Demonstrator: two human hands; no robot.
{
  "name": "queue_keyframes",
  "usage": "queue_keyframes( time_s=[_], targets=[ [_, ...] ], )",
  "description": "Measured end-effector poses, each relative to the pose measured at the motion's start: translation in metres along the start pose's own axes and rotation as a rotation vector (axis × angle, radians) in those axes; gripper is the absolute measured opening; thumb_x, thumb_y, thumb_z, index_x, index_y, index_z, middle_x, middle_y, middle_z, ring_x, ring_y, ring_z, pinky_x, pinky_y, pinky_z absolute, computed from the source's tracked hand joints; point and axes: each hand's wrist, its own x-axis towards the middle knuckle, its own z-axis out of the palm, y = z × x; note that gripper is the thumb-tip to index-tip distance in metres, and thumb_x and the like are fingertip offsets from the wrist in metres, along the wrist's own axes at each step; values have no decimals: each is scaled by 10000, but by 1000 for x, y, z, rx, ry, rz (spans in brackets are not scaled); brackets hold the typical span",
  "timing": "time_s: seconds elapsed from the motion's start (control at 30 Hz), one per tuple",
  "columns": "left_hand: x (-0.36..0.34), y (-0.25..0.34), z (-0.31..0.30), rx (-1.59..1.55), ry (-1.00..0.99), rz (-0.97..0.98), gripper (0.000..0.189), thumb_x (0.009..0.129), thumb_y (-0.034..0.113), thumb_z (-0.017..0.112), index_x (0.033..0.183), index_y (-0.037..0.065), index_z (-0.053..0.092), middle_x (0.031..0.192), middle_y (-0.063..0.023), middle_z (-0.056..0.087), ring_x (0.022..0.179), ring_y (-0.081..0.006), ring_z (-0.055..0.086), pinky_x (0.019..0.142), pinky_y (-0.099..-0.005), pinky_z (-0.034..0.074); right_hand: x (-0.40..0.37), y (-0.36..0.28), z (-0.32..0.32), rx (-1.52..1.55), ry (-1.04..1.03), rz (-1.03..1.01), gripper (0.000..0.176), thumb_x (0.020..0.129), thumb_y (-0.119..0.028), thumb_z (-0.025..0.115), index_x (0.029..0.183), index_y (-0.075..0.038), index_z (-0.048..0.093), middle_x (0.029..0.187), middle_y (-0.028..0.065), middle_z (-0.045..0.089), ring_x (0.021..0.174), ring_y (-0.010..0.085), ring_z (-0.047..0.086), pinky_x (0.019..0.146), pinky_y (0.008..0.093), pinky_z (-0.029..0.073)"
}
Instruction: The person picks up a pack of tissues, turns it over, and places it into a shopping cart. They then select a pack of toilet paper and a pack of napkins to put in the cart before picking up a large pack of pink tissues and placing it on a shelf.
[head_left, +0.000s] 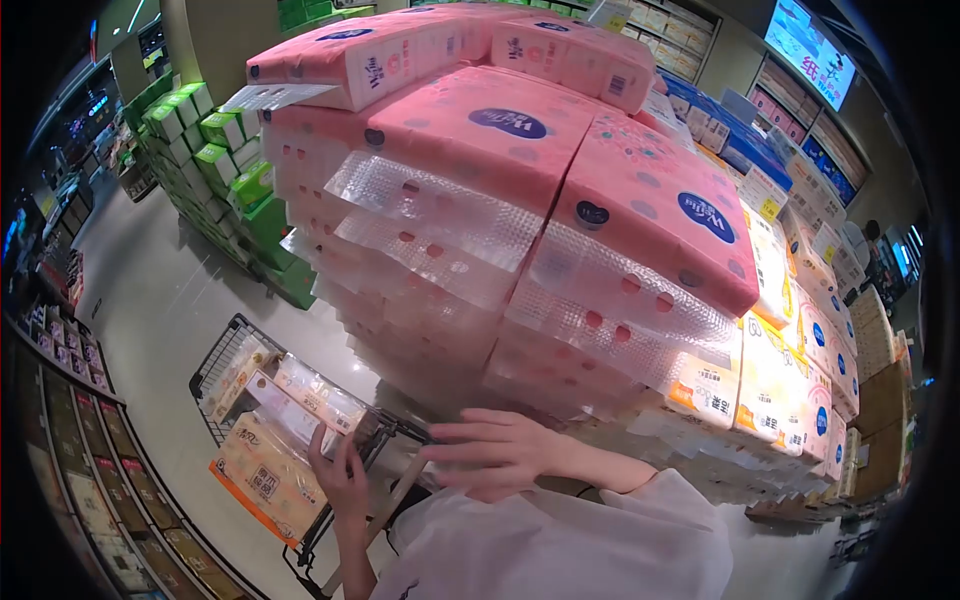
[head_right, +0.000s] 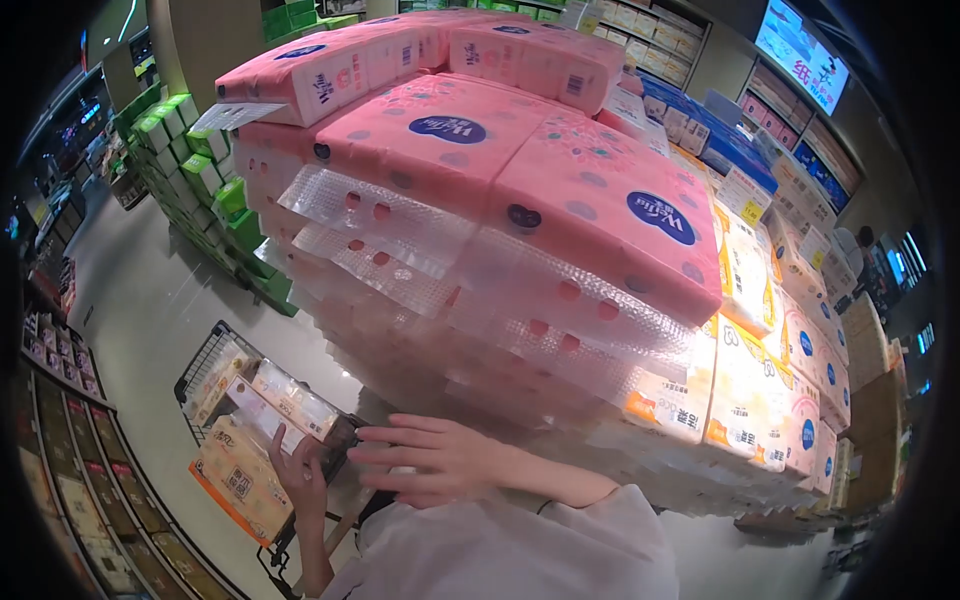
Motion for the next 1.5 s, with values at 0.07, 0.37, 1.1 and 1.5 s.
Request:
queue_keyframes(
  time_s=[0.07, 0.37, 1.1, 1.5],
  targets=[
    [-36, -30, -26, 151, -63, -179, 293, 921, 32, 613, 1211, 60, 642, 1358, -171, 506, 1261, -390, 482, 1013, -504, 423, -5, 23, 67, 214, -189, 121, 335, 944, -286, 617, 1243, -137, 633, 1355, 89, 587, 1307, 290, 519, 1120, 443, 375],
    [-203, -105, -38, 612, 37, -698, 338, 1043, 235, 456, 1259, 20, 601, 1418, -127, 510, 1269, -353, 482, 1124, -505, 319, -80, 95, 260, 190, -471, 370, 432, 999, -390, 530, 1280, -69, 599, 1390, 138, 522, 1301, 334, 479, 1090, 451, 386],
    [-171, -183, -95, 591, 73, -651, 187, 886, 174, 622, 1014, 65, 704, 1461, -73, 495, 1359, -323, 425, 1144, -479, 304, -40, 68, 404, 146, -837, 328, 623, 803, -260, 737, 1364, -136, 497, 1295, 111, 556, 1230, 310, 528, 1037, 451, 431],
    [-127, -250, -140, 511, 2, -594, 225, 935, 258, 605, 1024, 87, 722, 1459, -63, 500, 1356, -295, 435, 1143, -498, 291, 6, 64, 446, 154, -725, 528, 500, 810, -254, 694, 1281, -130, 579, 1152, 94, 656, 1116, 297, 607, 950, 446, 470]
  ],
)
